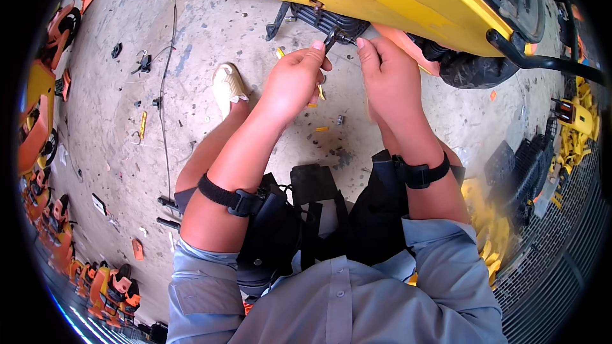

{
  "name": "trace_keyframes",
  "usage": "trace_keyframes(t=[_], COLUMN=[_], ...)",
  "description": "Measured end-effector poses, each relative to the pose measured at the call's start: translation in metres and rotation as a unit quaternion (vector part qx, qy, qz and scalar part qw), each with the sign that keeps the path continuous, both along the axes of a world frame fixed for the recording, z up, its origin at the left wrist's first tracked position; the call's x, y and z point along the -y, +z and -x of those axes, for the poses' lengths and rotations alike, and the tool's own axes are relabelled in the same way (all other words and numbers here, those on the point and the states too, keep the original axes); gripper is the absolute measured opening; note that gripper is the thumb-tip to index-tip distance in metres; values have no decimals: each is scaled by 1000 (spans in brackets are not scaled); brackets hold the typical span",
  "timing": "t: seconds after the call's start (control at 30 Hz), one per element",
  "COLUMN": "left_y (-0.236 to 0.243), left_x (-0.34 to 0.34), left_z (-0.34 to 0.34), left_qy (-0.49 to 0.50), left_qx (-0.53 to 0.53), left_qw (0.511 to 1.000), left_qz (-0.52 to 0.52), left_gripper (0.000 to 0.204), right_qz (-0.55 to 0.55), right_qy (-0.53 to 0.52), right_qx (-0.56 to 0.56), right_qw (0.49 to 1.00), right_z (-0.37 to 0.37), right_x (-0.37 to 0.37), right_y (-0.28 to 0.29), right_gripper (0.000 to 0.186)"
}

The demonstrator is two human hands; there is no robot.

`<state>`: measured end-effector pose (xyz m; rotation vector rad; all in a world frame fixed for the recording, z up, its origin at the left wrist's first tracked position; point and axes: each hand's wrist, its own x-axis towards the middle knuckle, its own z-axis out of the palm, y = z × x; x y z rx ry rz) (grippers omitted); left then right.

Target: The person connects wires on a scooter by hand, manipulating the electrical components and wire leads one at a time.

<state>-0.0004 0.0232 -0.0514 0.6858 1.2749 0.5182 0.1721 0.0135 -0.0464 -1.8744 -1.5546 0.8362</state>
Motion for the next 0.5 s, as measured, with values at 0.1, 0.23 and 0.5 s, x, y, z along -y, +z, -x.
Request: trace_keyframes(t=[0.1, 0.23, 0.5], left_y=[-1, 0, -5], left_x=[4, 4, 5], left_z=[-9, -9, -7], left_qy=[6, 17, 1], left_qx=[15, 56, 40], left_qw=[999, 996, 996], left_qz=[41, 74, 74], left_gripper=[45, 44, 45], right_qz=[-164, -212, -12], right_qy=[51, 65, 30], right_qx=[112, 93, 199], right_qw=[979, 971, 979], right_z=[-2, -4, -3], right_x=[-1, -4, -4], right_y=[-6, -9, 0], right_gripper=[17, 14, 32])
